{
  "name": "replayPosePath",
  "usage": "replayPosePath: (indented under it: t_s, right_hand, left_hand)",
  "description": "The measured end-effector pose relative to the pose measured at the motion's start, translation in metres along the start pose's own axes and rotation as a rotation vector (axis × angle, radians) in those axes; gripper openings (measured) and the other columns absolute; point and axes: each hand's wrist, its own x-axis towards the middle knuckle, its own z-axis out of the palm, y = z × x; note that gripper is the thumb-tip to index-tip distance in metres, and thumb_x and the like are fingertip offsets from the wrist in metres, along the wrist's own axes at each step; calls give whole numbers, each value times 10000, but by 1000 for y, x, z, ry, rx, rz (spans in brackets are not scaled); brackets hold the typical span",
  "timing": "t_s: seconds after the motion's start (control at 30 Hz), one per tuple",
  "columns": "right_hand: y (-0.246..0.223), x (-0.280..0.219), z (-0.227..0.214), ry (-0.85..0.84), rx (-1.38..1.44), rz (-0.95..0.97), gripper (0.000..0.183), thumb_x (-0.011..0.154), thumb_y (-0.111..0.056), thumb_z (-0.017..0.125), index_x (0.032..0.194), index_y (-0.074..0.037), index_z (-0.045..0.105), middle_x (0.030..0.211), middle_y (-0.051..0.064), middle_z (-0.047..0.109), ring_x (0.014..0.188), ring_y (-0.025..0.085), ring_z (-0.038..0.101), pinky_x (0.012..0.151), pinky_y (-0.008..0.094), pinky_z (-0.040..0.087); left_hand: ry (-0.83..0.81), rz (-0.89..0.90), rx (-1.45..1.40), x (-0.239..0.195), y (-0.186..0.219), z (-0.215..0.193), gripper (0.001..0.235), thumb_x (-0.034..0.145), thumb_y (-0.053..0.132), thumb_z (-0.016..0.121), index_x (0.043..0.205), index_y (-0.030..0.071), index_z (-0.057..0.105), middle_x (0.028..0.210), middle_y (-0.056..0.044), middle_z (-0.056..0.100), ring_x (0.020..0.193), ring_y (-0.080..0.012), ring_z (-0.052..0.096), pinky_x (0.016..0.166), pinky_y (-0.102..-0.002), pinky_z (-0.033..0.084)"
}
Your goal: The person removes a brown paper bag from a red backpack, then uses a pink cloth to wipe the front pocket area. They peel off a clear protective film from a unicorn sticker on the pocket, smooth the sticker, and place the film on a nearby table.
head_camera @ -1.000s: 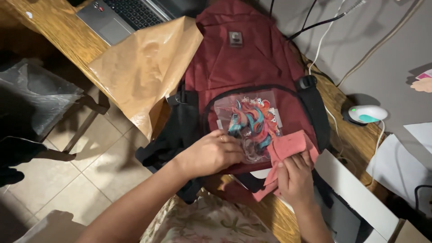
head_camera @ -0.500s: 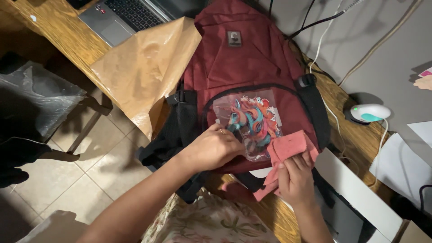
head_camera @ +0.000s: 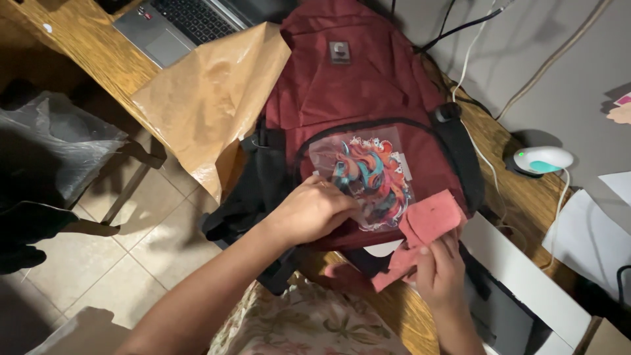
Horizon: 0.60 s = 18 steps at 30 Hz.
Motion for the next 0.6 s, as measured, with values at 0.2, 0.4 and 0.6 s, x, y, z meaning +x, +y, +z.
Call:
replayPosePath:
  t_s: [0.2,0.4,0.6]
  right_hand:
    - [30,-48,4,157,-50,134,309,1049,-144,469,1196,70,637,1190,238,686,1063,379,684,923,418,525]
    - [53,-93,14,478,-39,413,208,1077,-148,576,1155,41,617,1008,161,633,927,288,591,826,404,446]
    - [46,-98,9,496,66,324,269,1018,-87,563,1191,114,609,1082,223,630,979,308,592,914,413,477]
  left_hand:
    - [-16,-31,-72,4,1,-6,184,1027,243,579,934,257,737,829,-4,764,782,-254,702,825,-380,412]
    - [-26,-80,-75,2,-3,2,152,1017,268,605,987,195,734,808,-54,752,776,-297,696,834,-403,427]
    - [-12,-100,-123,4,-2,0,173,1011,278,614,1012,165,746,906,-56,783,826,-300,708,866,-418,442]
